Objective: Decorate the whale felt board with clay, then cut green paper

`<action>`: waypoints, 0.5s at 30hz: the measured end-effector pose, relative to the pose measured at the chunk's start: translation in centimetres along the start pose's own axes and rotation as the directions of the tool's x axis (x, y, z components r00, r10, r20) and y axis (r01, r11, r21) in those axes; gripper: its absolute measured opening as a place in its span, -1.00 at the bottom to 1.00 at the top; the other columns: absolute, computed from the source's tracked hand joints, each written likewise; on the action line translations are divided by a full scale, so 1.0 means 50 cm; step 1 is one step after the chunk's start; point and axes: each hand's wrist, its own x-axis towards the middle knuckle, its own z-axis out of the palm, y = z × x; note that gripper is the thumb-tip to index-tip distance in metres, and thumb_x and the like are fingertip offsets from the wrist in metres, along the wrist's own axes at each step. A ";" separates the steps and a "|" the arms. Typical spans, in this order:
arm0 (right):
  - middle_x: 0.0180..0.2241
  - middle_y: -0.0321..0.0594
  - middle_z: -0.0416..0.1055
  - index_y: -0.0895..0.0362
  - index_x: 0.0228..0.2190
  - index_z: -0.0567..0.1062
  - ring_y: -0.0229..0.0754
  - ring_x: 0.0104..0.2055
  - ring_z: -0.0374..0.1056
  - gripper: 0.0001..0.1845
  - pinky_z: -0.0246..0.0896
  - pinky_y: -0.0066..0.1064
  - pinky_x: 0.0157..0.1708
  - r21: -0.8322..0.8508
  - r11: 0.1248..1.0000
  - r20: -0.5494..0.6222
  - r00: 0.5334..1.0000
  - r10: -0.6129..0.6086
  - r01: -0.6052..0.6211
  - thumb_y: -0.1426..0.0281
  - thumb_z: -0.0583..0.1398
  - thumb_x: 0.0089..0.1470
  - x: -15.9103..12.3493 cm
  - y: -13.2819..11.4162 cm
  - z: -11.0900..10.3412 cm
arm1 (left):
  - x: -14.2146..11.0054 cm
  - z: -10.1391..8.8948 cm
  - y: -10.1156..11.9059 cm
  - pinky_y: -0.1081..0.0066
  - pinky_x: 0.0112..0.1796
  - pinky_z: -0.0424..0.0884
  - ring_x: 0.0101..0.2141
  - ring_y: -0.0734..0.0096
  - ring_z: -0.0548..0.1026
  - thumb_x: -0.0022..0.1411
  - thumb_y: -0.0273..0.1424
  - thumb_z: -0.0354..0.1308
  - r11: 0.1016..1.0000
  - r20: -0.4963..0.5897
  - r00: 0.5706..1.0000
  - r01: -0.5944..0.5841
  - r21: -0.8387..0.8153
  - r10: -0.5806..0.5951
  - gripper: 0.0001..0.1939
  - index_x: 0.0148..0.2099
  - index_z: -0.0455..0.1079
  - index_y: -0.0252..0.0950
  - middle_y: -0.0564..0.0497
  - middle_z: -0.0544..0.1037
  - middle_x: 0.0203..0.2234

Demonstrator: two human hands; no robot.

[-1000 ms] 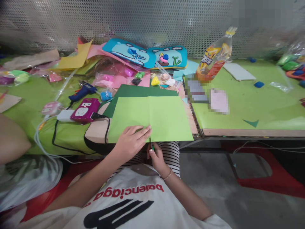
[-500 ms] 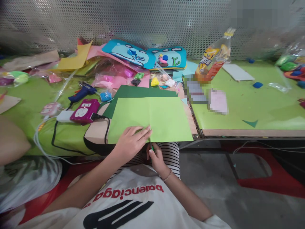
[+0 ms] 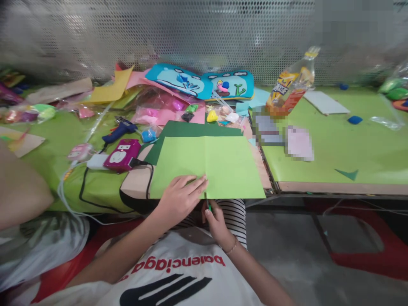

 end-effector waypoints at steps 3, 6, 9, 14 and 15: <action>-0.61 -0.27 0.35 0.07 -0.46 0.42 -0.19 -0.57 0.25 -0.51 0.25 -0.35 -0.54 -0.089 0.996 -0.048 0.999 -0.018 0.013 -0.08 0.03 0.09 -0.022 0.018 -0.028 | 0.004 -0.007 -0.002 0.26 0.01 0.23 0.03 0.29 0.30 0.39 -0.32 -0.12 0.999 0.045 0.998 0.044 -0.020 -0.043 -0.61 0.17 0.28 -0.33 0.06 0.37 0.14; -0.37 -0.15 0.51 0.07 -0.26 0.51 -0.06 -0.35 0.41 -0.48 0.37 -0.25 -0.34 -0.201 0.980 -0.089 0.996 -0.005 -0.013 -0.09 0.12 0.01 -0.046 0.035 -0.071 | 0.009 -0.014 -0.009 0.24 0.07 0.19 0.09 0.26 0.25 0.38 -0.15 -0.15 0.994 0.112 0.989 0.101 -0.029 -0.097 -0.48 0.23 0.20 -0.35 0.01 0.30 0.19; -0.26 -0.09 0.52 0.07 -0.13 0.50 -0.01 -0.24 0.44 -0.49 0.40 -0.24 -0.29 -0.213 0.976 0.123 0.992 -0.011 0.038 -0.03 0.14 0.04 -0.038 -0.015 -0.127 | 0.014 -0.016 -0.020 0.20 0.08 0.17 0.11 0.22 0.23 0.34 -0.04 -0.14 0.994 0.158 0.983 0.102 -0.031 -0.096 -0.39 0.26 0.14 -0.34 -0.04 0.26 0.21; -0.11 -0.09 0.48 0.06 -0.03 0.41 -0.02 -0.09 0.41 -0.55 0.37 -0.31 -0.16 -0.467 0.841 0.443 0.895 -0.045 0.273 0.10 0.10 0.13 0.110 -0.220 -0.200 | 0.023 -0.014 -0.033 0.13 0.08 0.18 0.12 0.17 0.23 0.29 -0.01 -0.08 0.998 0.175 0.983 0.056 -0.032 -0.050 -0.39 0.27 0.11 -0.21 -0.04 0.22 0.23; -0.07 -0.11 0.46 0.05 0.01 0.36 -0.03 -0.05 0.40 -0.57 0.35 -0.32 -0.13 -0.553 0.778 0.444 0.896 -0.028 0.298 0.13 0.09 0.15 0.158 -0.250 -0.206 | 0.024 -0.014 -0.034 0.12 0.08 0.19 0.12 0.16 0.23 0.29 -0.01 -0.07 0.998 0.176 0.983 0.057 -0.032 -0.050 -0.39 0.27 0.10 -0.20 -0.04 0.22 0.23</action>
